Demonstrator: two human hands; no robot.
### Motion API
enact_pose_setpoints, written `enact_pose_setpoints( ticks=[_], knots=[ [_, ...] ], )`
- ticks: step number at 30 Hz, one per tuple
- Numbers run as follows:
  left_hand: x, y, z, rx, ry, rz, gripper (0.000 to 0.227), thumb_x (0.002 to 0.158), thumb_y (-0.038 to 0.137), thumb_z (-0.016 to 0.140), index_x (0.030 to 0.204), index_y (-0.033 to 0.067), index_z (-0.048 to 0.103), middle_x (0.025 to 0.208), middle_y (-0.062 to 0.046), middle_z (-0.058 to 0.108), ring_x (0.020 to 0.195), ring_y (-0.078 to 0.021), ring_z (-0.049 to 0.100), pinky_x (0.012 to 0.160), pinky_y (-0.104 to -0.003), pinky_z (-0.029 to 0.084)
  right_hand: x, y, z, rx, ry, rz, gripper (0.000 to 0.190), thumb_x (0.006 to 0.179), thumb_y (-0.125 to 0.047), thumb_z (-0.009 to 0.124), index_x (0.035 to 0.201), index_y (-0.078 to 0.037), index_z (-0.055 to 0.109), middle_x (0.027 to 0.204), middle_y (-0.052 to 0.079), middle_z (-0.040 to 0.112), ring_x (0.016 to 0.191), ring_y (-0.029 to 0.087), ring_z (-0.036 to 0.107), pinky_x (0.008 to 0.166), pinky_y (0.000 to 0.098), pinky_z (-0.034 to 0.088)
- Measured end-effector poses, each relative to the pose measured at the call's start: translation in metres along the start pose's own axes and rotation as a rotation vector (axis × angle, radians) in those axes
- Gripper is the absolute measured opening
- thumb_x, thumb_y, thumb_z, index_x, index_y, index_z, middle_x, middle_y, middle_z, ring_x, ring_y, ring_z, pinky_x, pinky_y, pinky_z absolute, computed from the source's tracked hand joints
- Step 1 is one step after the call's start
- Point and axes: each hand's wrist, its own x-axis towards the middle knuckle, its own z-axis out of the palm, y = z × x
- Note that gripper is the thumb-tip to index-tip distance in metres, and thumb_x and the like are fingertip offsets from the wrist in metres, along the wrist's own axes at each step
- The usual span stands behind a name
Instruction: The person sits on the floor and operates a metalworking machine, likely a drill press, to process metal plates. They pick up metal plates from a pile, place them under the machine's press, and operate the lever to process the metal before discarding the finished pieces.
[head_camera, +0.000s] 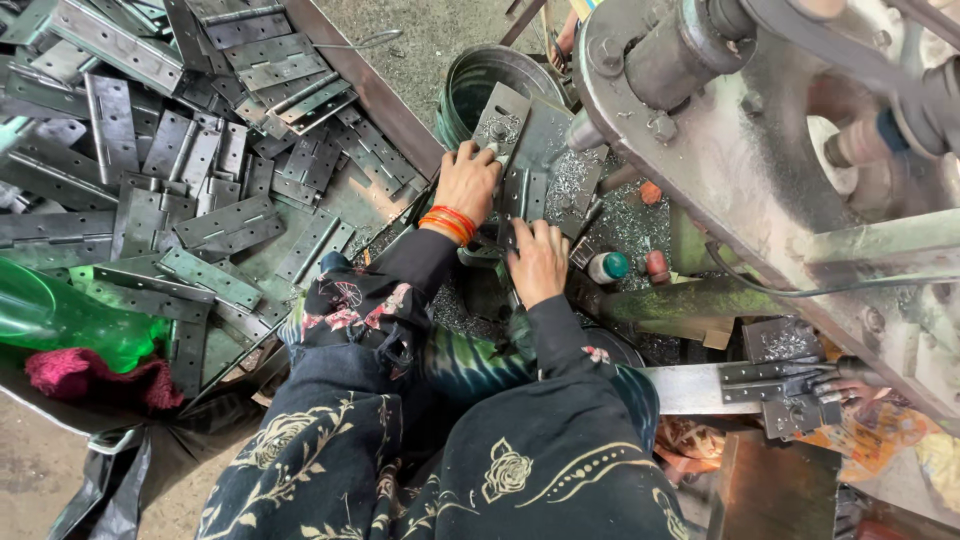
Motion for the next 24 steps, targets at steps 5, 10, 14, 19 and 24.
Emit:
enact_pose_setpoints(
  ticks=[5, 10, 14, 19, 24],
  knots=[
    [-0.007, 0.007, -0.011, -0.093, -0.097, 0.032, 0.036, 0.078, 0.024, 0.078, 0.11, 0.0094, 0.074, 0.135, -0.006, 0.061, 0.133, -0.0359, 0.045, 0.105, -0.057, 0.041, 0.016, -0.002, 0.009, 0.071, 0.001, 0.001, 0.055, 0.076, -0.014, 0.082, 0.129, -0.005, 0.068, 0.117, 0.014, 0.061, 0.114, 0.035, 0.055, 0.093, 0.0479, 0.046],
    [-0.012, 0.023, -0.005, 0.037, -0.344, 0.16, 0.049, 0.075, 0.031, 0.075, 0.121, 0.0132, 0.072, 0.141, -0.005, 0.055, 0.142, -0.0351, 0.032, 0.111, -0.072, 0.021, -0.013, 0.003, -0.009, 0.343, -0.024, 0.013, 0.053, 0.083, -0.015, 0.076, 0.133, 0.0, 0.064, 0.133, 0.018, 0.063, 0.12, 0.038, 0.058, 0.104, 0.045, 0.047],
    [-0.014, 0.026, 0.024, 0.106, -0.39, 0.184, 0.048, 0.083, 0.039, 0.069, 0.123, 0.013, 0.072, 0.143, -0.003, 0.055, 0.148, -0.0353, 0.029, 0.115, -0.075, 0.014, -0.055, -0.001, -0.025, 0.355, -0.159, 0.111, 0.056, 0.085, -0.021, 0.073, 0.136, 0.0, 0.061, 0.135, 0.018, 0.062, 0.122, 0.038, 0.058, 0.105, 0.0438, 0.046],
    [-0.002, 0.021, 0.047, 0.109, -0.323, 0.174, 0.035, 0.093, 0.021, 0.06, 0.125, 0.0165, 0.072, 0.142, 0.002, 0.057, 0.15, -0.0347, 0.03, 0.114, -0.081, 0.011, -0.093, 0.003, -0.014, 0.234, -0.412, 0.171, 0.08, 0.082, -0.031, 0.076, 0.149, -0.002, 0.044, 0.136, 0.024, 0.057, 0.12, 0.043, 0.059, 0.098, 0.0475, 0.05],
    [0.004, 0.023, 0.039, 0.1, -0.359, 0.146, 0.042, 0.087, 0.021, 0.06, 0.127, 0.0168, 0.071, 0.146, 0.003, 0.054, 0.15, -0.034, 0.027, 0.113, -0.08, 0.008, -0.111, 0.014, 0.028, 0.231, -0.339, 0.231, 0.088, 0.078, -0.028, 0.077, 0.154, -0.009, 0.035, 0.141, 0.023, 0.06, 0.119, 0.044, 0.063, 0.09, 0.0503, 0.055]
  ],
)
